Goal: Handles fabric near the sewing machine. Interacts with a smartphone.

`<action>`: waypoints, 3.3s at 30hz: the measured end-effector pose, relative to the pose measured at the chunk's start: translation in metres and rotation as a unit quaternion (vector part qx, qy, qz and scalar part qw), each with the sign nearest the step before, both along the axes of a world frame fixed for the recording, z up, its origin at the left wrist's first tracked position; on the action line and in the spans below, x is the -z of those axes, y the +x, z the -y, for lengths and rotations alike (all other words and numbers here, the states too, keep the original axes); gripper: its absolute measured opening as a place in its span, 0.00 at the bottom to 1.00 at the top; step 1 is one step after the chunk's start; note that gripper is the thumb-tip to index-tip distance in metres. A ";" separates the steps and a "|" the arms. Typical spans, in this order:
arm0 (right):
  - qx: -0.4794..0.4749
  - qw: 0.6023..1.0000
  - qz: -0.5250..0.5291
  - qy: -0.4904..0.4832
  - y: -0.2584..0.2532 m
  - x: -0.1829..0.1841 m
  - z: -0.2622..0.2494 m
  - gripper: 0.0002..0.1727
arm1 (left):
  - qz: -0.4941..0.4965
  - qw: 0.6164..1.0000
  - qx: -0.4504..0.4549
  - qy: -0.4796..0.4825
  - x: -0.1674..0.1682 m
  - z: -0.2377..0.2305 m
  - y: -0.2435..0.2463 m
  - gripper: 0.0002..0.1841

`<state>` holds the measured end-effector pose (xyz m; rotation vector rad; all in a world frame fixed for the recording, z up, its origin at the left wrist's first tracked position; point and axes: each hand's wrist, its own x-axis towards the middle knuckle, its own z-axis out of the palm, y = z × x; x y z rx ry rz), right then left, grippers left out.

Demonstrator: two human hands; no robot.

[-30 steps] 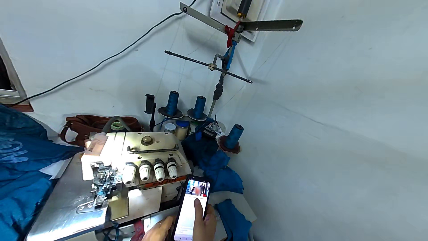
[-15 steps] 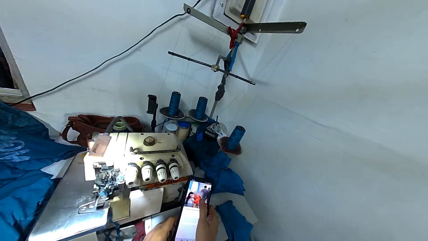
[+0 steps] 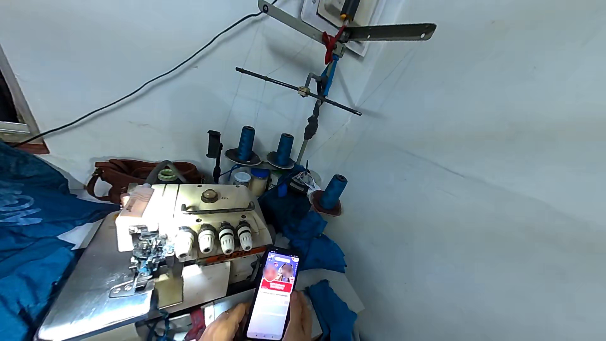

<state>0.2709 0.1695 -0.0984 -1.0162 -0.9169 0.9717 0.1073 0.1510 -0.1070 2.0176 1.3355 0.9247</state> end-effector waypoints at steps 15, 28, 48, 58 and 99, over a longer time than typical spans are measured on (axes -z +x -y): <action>0.033 0.999 0.003 0.017 -0.006 0.011 0.000 0.19 | 0.001 1.000 -0.010 0.017 0.006 0.000 0.000 0.26; 0.052 0.998 0.026 0.015 -0.009 0.011 0.001 0.13 | 0.010 1.000 -0.013 0.025 0.007 0.000 0.000 0.26; 0.088 0.995 0.044 0.019 -0.012 0.011 0.002 0.20 | 0.009 1.000 -0.010 0.026 0.009 -0.001 -0.001 0.26; 0.088 0.994 0.059 -0.010 -0.012 0.008 0.002 0.15 | 0.006 1.000 -0.011 0.026 0.008 -0.001 -0.001 0.28; 0.114 0.990 0.077 -0.022 -0.014 0.007 -0.003 0.15 | 0.009 1.000 -0.013 0.023 0.008 -0.001 0.000 0.26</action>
